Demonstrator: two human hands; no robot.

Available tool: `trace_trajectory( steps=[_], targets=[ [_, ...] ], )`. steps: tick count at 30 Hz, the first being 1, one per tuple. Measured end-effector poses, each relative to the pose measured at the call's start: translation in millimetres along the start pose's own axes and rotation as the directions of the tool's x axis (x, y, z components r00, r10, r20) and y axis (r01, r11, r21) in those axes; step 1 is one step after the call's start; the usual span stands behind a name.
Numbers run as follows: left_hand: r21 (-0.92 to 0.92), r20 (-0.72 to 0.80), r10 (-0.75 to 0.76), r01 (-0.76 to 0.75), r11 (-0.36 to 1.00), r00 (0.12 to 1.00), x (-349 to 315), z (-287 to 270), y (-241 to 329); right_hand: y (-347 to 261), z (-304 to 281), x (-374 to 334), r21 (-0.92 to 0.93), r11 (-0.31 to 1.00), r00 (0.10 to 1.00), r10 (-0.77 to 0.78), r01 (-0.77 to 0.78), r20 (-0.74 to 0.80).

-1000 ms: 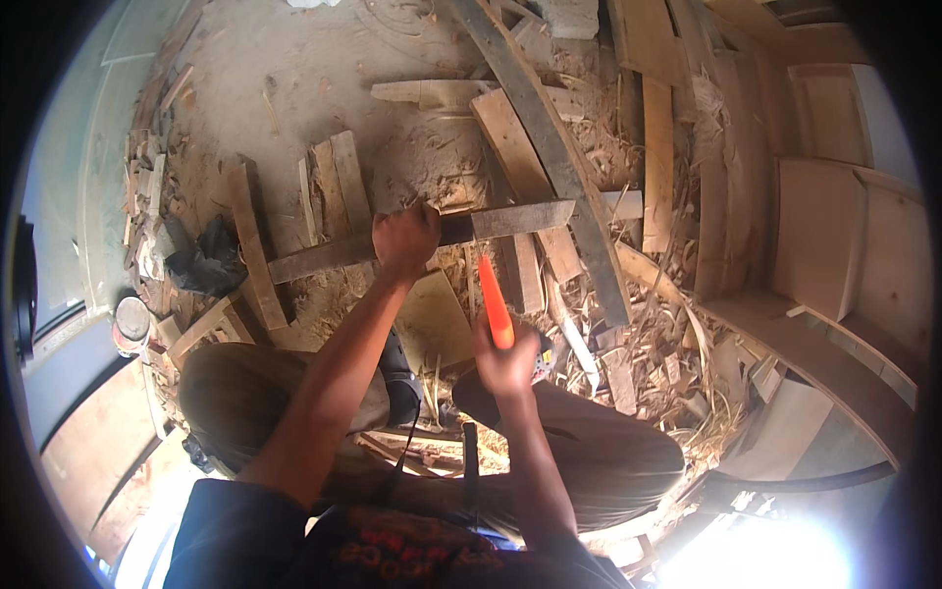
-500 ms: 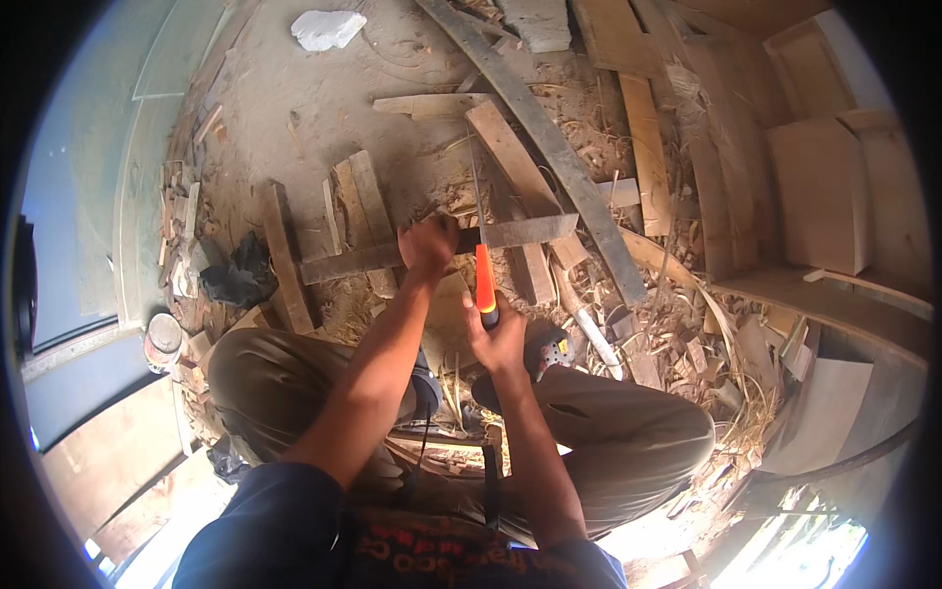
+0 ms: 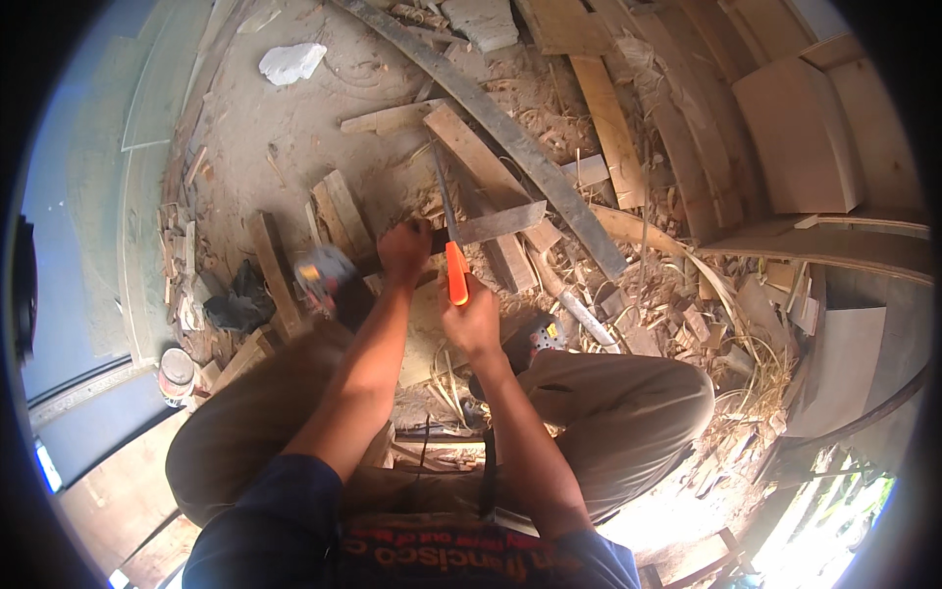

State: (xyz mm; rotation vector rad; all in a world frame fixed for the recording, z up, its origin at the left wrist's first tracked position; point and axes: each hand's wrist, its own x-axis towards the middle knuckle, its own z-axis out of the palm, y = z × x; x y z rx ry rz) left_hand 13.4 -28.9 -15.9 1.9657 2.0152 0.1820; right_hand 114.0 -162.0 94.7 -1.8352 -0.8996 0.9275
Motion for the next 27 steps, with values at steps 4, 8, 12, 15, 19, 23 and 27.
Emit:
trace_trajectory(
  steps=[4, 8, 12, 15, 19, 23, 27],
  targets=[
    [-0.029, -0.003, 0.012, -0.012, 1.000, 1.000, 3.9, -0.8, -2.8, 14.1, -3.6, 5.0, -0.065, 0.998, 0.997, 0.022, -0.017, 0.075],
    [-0.089, -0.005, -0.041, 0.040, 0.995, 0.999, 8.3, 5.7, 4.0, 38.0, -10.6, -8.9, -0.084, 0.996, 0.998, -0.012, 0.017, 0.064],
    [-0.084, -0.056, -0.046, 0.041, 0.996, 0.997, 3.9, 14.9, -7.8, 42.0, -49.7, -102.6, -0.093, 0.995, 0.996, 0.033, -0.026, 0.078],
    [-0.081, 0.006, -0.043, 0.043, 0.996, 0.999, 4.6, 7.9, -2.3, 35.9, -90.1, -152.9, -0.113, 0.992, 0.997, -0.043, 0.050, 0.071],
    [-0.074, 0.031, -0.049, 0.051, 0.996, 0.998, 9.5, 11.7, 3.1, 24.6, -51.8, -41.1, -0.078, 0.952, 0.939, 0.306, -0.297, 0.157],
    [-0.045, -0.009, -0.011, 0.010, 0.999, 1.000, 5.0, 9.4, -15.7, 39.3, -22.4, -60.5, -0.066, 0.996, 0.992, 0.069, -0.062, 0.106],
    [0.000, 0.110, -0.056, 0.057, 0.998, 0.992, 2.1, -7.4, 3.2, 53.1, -118.9, -155.0, -0.170, 0.981, 0.957, 0.137, -0.095, 0.257]
  ],
)
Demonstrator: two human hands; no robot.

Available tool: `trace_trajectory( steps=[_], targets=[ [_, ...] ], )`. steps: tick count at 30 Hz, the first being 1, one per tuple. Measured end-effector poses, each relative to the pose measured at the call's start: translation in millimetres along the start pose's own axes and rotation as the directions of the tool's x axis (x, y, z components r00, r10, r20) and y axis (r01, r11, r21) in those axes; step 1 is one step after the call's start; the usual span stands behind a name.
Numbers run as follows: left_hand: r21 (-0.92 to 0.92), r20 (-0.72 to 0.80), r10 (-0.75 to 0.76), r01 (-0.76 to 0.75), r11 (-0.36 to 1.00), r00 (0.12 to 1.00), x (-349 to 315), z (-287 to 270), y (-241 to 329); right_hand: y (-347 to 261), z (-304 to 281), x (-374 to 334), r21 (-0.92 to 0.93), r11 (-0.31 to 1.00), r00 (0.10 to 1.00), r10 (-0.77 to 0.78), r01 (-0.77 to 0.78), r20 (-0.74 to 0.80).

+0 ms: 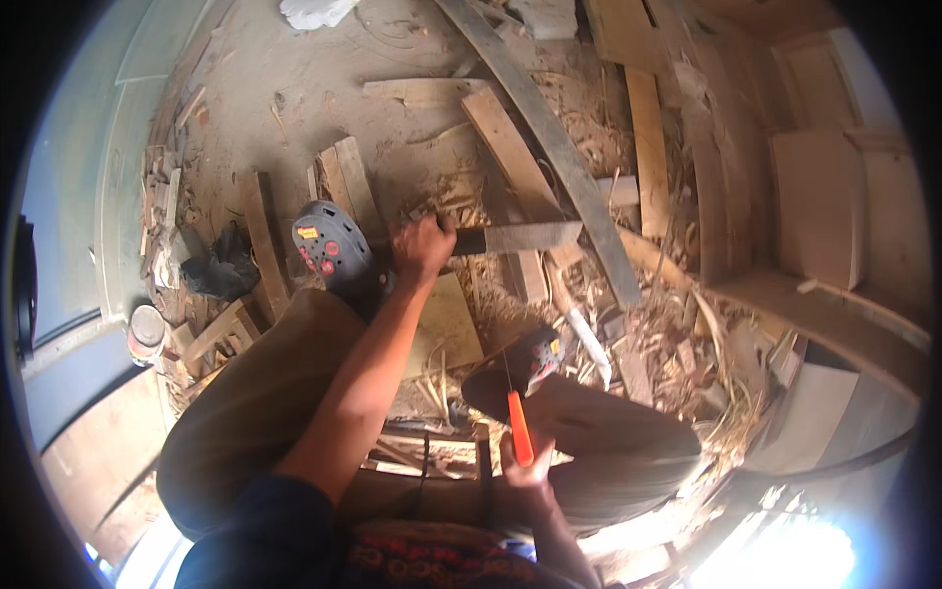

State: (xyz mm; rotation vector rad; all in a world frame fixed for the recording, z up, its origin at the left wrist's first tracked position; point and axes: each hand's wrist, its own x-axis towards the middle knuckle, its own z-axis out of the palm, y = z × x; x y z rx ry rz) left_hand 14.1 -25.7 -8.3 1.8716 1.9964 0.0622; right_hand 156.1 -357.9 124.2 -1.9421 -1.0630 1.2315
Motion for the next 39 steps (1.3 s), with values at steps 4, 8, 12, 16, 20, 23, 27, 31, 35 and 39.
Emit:
trace_trajectory(
  steps=[4, 8, 12, 16, 20, 23, 27, 31, 35, 39],
  targets=[
    [-0.047, -0.072, -0.004, 0.000, 0.999, 0.997, 1.7, 17.5, 1.0, -35.0, 20.2, 84.9, -0.074, 0.988, 0.986, -0.143, 0.137, -0.084],
    [-0.073, -0.039, -0.089, 0.086, 0.994, 0.995, 20.9, -3.2, 4.3, -45.3, 46.0, 134.1, -0.050, 0.969, 0.948, -0.246, 0.241, -0.202],
    [-0.100, -0.107, -0.085, 0.075, 0.992, 0.991, 24.0, 4.1, 1.2, -36.9, 40.8, 137.5, -0.016, 0.989, 0.974, -0.146, 0.146, -0.170],
    [-0.064, -0.056, -0.089, 0.086, 0.994, 0.994, 18.2, -1.1, -5.3, -52.1, 41.5, 134.7, 0.013, 0.996, 0.987, -0.090, 0.092, -0.137],
    [-0.062, -0.013, -0.082, 0.081, 0.995, 0.997, 20.4, -9.8, -30.3, -61.8, 51.9, 127.4, -0.005, 0.993, 0.984, -0.120, 0.120, -0.131],
    [-0.005, -0.122, 0.030, -0.031, 0.999, 0.992, 23.5, 1.3, -37.9, -68.5, 56.9, 119.2, 0.017, 0.994, 0.981, -0.100, 0.104, -0.164],
    [0.036, -0.026, 0.092, -0.092, 0.995, 0.995, 27.2, -6.6, -34.6, -68.2, 53.9, 124.3, -0.012, 0.996, 0.990, -0.090, 0.089, -0.113],
    [-0.057, 0.141, 0.041, -0.033, 0.998, 0.989, 32.5, -26.3, -30.2, -61.7, 54.8, 126.4, 0.018, 0.987, 0.983, -0.156, 0.159, -0.096],
    [-0.082, 0.219, -0.038, 0.058, 0.995, 0.975, 29.3, -29.3, -31.6, -20.8, 45.4, 73.4, -0.049, 0.993, 0.992, -0.106, 0.103, -0.069],
    [-0.019, 0.329, -0.056, 0.066, 0.998, 0.943, 27.4, -36.2, -29.8, -35.3, 18.8, 18.8, 0.554, 0.820, 0.966, 0.238, -0.145, -0.100]
  ],
)
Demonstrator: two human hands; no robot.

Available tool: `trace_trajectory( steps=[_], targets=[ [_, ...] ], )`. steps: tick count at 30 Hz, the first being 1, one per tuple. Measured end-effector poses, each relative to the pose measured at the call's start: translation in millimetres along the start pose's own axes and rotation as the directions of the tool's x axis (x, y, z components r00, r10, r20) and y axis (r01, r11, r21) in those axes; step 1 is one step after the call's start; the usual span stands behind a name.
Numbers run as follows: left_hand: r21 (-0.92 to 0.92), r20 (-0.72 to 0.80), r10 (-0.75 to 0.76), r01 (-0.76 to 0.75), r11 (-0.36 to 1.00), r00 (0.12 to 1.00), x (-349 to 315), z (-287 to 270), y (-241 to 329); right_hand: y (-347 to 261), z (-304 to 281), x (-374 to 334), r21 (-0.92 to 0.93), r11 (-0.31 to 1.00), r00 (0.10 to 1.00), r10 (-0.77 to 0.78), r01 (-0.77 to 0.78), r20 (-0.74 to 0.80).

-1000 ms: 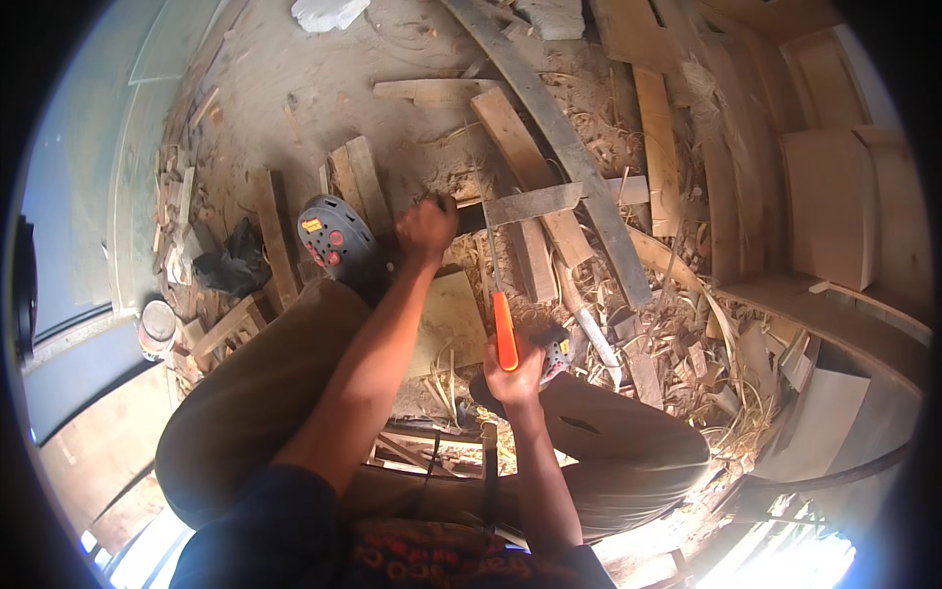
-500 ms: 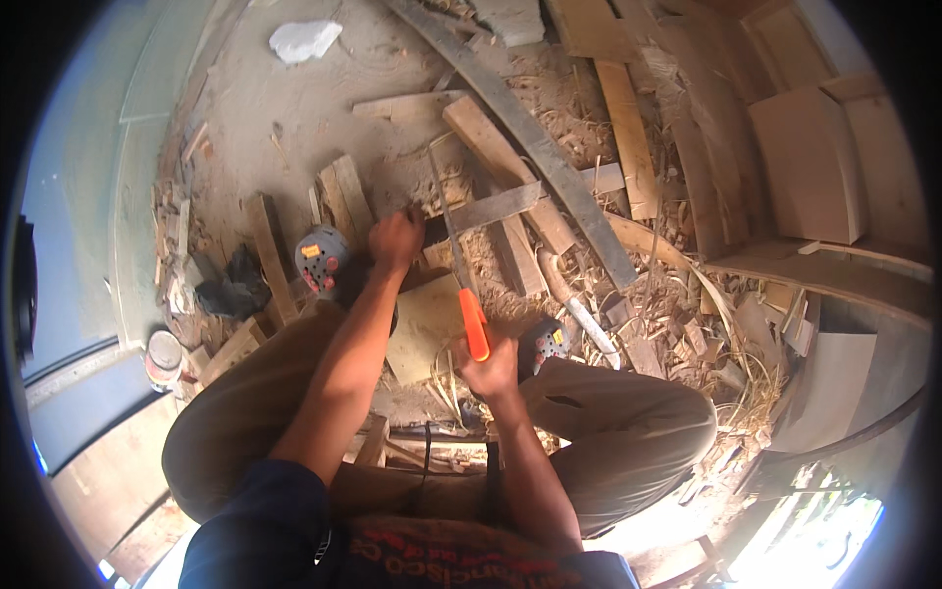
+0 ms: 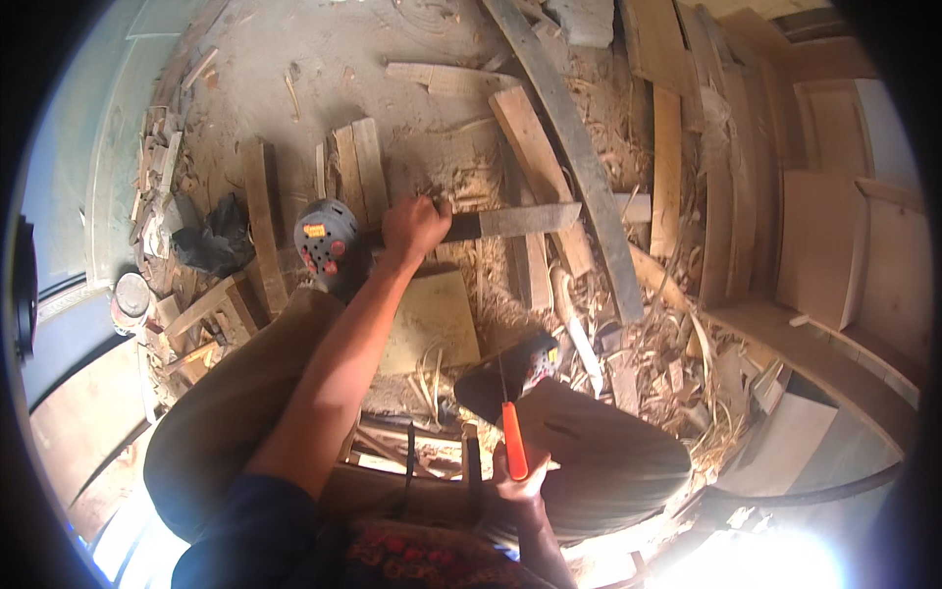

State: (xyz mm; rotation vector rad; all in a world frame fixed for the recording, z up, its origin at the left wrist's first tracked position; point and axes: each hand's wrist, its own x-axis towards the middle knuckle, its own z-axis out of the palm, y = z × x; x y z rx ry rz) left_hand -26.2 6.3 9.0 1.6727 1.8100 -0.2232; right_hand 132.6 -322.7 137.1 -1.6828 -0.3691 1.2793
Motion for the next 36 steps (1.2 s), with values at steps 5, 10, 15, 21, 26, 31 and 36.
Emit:
trace_trajectory(
  steps=[5, 10, 15, 21, 26, 31, 36],
  targets=[
    [-0.067, -0.146, 0.028, -0.039, 0.997, 0.989, 6.0, 6.5, 8.8, -36.7, 80.2, 124.7, -0.366, 0.871, 0.942, -0.272, 0.327, 0.195],
    [-0.086, -0.102, -0.016, 0.007, 0.996, 0.995, 16.2, 4.5, -2.4, -15.3, 3.7, 34.8, -0.520, 0.737, 0.897, -0.295, 0.432, 0.328],
    [-0.080, -0.155, 0.048, -0.061, 0.995, 0.987, 16.2, 12.6, -2.5, -20.9, 29.1, 79.4, -0.465, 0.869, 0.976, -0.085, 0.170, 0.200],
    [-0.094, -0.105, 0.010, -0.019, 0.995, 0.994, 15.8, 5.1, -4.2, -19.8, 38.7, 84.2, -0.688, 0.694, 0.967, -0.050, 0.212, 0.248],
    [-0.117, -0.055, -0.001, -0.005, 0.993, 0.998, 14.8, 2.4, 2.4, -40.5, 30.7, 70.8, -0.258, 0.953, 0.982, -0.124, 0.158, 0.144],
    [-0.101, -0.163, 0.060, -0.077, 0.992, 0.985, 15.4, 11.9, 6.7, -43.2, 84.1, 141.0, -0.474, 0.819, 0.940, -0.221, 0.323, 0.260],
    [-0.044, -0.102, 0.030, -0.035, 0.998, 0.994, 14.8, -1.3, 2.2, -45.7, 16.9, 43.6, -0.400, 0.811, 0.905, -0.379, 0.426, 0.195]
  ],
)
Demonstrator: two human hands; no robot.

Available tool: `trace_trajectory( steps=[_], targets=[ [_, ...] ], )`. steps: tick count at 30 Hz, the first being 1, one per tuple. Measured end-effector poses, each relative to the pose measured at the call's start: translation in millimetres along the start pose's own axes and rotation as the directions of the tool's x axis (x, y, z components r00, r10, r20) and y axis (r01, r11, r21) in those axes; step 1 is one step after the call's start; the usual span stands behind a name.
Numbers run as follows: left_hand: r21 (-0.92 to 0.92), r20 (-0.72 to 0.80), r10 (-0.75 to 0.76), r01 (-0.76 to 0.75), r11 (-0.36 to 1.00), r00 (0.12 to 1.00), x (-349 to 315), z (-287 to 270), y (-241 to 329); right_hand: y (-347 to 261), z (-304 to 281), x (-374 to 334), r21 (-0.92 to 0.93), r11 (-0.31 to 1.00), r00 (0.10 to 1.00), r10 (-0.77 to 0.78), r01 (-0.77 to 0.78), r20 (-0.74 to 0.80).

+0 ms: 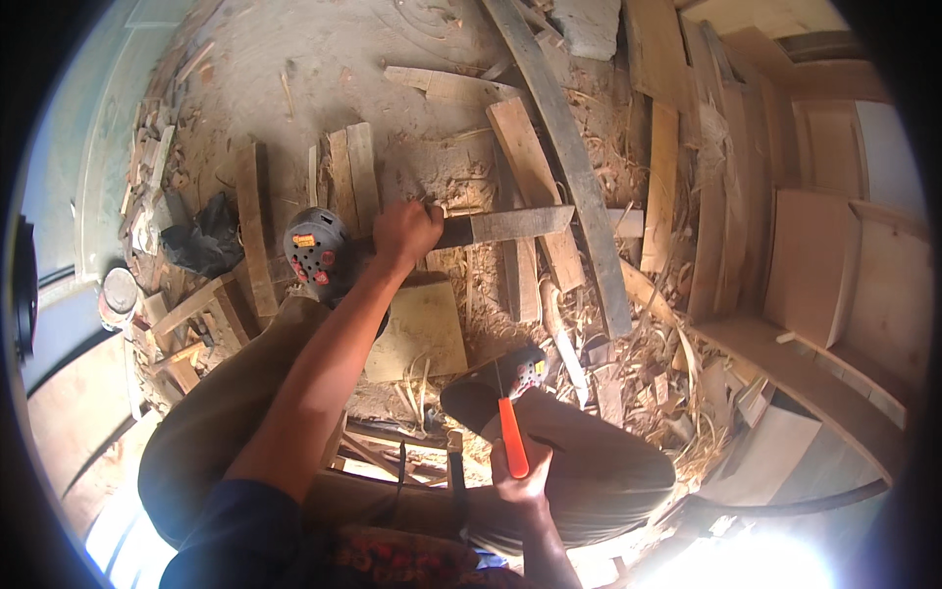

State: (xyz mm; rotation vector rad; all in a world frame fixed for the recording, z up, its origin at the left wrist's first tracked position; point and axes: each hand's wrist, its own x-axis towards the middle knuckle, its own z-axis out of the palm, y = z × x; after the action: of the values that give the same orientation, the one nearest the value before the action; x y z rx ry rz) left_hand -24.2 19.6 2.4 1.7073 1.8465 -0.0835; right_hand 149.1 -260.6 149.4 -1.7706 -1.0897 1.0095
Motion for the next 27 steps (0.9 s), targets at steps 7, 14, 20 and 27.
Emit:
trace_trajectory(
  steps=[7, 14, 20, 27],
  targets=[
    [-0.042, -0.079, 0.008, -0.011, 0.999, 0.997, 1.1, 13.0, 1.3, 14.0, 59.8, 102.5, -0.131, 0.991, 0.993, 0.023, -0.008, 0.114],
    [-0.024, -0.029, -0.042, 0.041, 0.999, 0.999, -2.6, 9.9, -2.0, 32.9, 14.8, 28.4, 0.114, 0.918, 0.924, 0.372, -0.381, 0.094],
    [-0.038, -0.094, -0.013, 0.009, 0.999, 0.995, 3.0, 7.4, -10.9, 25.3, 58.7, 80.1, -0.184, 0.979, 0.989, 0.105, -0.083, 0.108],
    [-0.025, -0.074, -0.017, 0.015, 1.000, 0.997, -2.2, 11.5, -5.9, 9.8, 30.4, 59.9, 0.065, 0.933, 0.934, 0.352, -0.355, 0.056]
  ],
)
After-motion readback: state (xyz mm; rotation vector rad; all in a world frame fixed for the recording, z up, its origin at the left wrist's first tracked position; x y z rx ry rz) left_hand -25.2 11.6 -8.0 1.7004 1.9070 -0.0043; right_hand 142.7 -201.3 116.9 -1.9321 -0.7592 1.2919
